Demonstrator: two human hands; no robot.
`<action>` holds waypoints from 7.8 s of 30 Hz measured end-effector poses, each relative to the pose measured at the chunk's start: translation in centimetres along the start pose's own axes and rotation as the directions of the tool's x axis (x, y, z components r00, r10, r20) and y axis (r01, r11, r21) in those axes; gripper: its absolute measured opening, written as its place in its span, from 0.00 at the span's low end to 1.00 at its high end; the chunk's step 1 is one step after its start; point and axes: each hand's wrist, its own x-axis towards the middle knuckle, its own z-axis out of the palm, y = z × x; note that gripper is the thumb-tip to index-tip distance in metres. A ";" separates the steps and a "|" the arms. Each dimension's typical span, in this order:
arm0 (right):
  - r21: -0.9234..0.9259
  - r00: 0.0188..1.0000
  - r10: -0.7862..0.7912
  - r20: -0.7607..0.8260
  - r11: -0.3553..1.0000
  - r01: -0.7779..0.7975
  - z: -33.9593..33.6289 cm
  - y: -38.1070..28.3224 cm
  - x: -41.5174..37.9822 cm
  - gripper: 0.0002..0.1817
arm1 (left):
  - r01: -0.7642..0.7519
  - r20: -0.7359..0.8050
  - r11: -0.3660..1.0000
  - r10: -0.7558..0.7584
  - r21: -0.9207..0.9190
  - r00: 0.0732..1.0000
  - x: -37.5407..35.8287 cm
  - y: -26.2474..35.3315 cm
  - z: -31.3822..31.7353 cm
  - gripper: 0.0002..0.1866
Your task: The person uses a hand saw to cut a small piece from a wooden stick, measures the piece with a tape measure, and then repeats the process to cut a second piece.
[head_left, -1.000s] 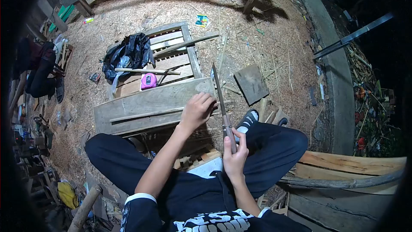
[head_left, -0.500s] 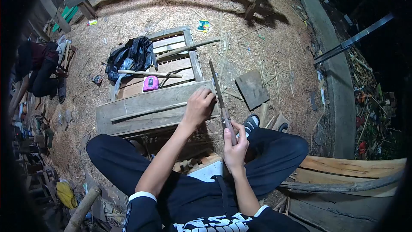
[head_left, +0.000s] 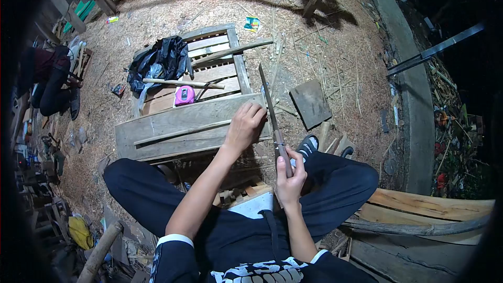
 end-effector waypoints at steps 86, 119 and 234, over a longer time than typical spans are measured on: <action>0.214 0.989 0.137 0.053 0.966 -0.145 -6.5 -6.2 -3.4 0.19 | 0.011 -0.197 0.999 -0.003 0.039 0.980 3.8 2.8 -9.0 0.12; -0.140 0.950 -0.249 0.190 0.951 0.277 11.5 -7.3 3.8 0.19 | 0.112 -0.395 0.972 -0.021 0.208 0.919 -6.4 -5.8 -22.4 0.16; 0.179 0.463 -0.277 0.842 0.953 0.246 8.4 -6.9 11.7 0.14 | -0.101 0.006 0.991 0.101 0.089 0.995 -4.9 -3.0 -18.4 0.16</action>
